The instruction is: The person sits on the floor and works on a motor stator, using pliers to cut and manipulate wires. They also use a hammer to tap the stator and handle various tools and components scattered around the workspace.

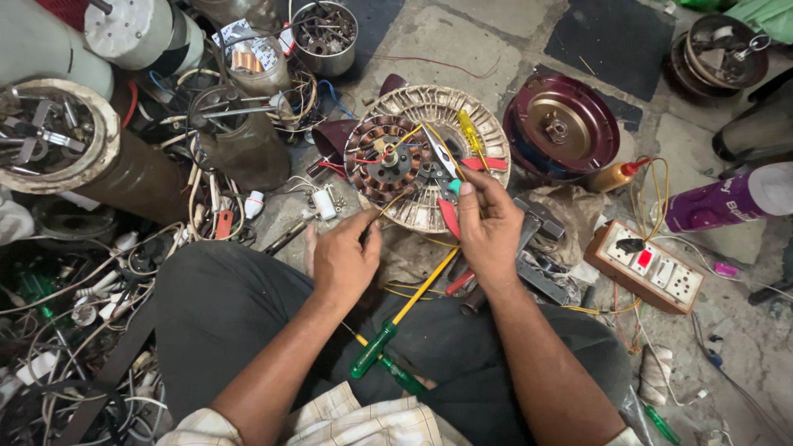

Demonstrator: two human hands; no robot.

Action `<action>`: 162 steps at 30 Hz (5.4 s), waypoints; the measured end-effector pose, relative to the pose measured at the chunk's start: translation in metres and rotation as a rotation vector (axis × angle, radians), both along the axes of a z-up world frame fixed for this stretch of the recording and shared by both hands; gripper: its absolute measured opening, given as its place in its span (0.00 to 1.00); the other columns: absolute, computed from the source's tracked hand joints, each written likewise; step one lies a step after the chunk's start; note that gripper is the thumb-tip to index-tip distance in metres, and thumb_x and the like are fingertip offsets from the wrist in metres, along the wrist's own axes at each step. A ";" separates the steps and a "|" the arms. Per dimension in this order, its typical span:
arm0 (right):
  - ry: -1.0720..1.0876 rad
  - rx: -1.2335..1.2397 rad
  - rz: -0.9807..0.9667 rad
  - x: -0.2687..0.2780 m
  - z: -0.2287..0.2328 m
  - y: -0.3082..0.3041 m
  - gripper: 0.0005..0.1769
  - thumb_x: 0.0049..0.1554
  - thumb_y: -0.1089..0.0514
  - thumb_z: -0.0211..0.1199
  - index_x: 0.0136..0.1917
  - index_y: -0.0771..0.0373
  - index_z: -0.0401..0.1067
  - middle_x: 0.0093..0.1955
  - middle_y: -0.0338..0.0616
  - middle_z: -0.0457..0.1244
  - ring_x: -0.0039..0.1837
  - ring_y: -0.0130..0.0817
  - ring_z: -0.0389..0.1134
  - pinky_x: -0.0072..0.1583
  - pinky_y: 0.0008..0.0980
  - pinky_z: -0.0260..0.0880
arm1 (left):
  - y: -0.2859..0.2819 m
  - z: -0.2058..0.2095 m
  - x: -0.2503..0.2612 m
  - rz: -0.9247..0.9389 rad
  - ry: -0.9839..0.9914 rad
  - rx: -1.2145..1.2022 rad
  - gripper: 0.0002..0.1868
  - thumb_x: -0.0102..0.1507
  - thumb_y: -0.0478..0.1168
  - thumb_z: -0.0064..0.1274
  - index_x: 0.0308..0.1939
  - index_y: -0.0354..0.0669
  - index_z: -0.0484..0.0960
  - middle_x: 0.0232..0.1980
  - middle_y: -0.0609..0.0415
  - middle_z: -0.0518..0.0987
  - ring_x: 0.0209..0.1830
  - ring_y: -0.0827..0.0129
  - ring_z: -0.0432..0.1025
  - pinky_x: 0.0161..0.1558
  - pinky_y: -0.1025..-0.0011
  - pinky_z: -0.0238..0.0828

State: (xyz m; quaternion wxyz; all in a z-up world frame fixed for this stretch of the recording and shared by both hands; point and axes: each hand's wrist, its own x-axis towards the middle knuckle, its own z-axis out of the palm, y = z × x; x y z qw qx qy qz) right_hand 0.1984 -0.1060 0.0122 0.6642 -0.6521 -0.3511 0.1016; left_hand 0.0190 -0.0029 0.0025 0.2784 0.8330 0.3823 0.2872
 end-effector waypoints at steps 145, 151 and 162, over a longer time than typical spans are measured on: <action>-0.121 -0.814 -0.469 0.255 -0.122 -0.282 0.24 0.55 0.47 0.69 0.56 0.66 0.74 0.50 0.59 0.69 0.52 0.55 0.73 0.53 0.49 0.74 | -0.069 0.078 -0.037 -0.220 -0.269 -0.860 0.07 0.68 0.38 0.50 0.45 0.38 0.79 0.33 0.56 0.82 0.29 0.78 0.75 0.27 0.79 0.67; -0.223 -1.031 -0.551 0.179 -0.102 -0.344 0.23 0.53 0.48 0.70 0.57 0.65 0.77 0.50 0.57 0.70 0.53 0.56 0.72 0.56 0.50 0.71 | -0.084 0.078 -0.009 -0.347 -0.285 -0.652 0.06 0.70 0.38 0.53 0.46 0.38 0.78 0.29 0.59 0.78 0.23 0.79 0.71 0.39 0.82 0.68; 0.227 -0.695 -0.435 0.077 -0.072 -0.340 0.24 0.55 0.55 0.67 0.64 0.62 0.73 0.53 0.48 0.71 0.53 0.35 0.72 0.54 0.33 0.73 | -0.097 0.083 0.022 -0.419 -0.343 -0.714 0.05 0.69 0.35 0.51 0.46 0.38 0.77 0.29 0.64 0.73 0.26 0.85 0.64 0.27 0.81 0.61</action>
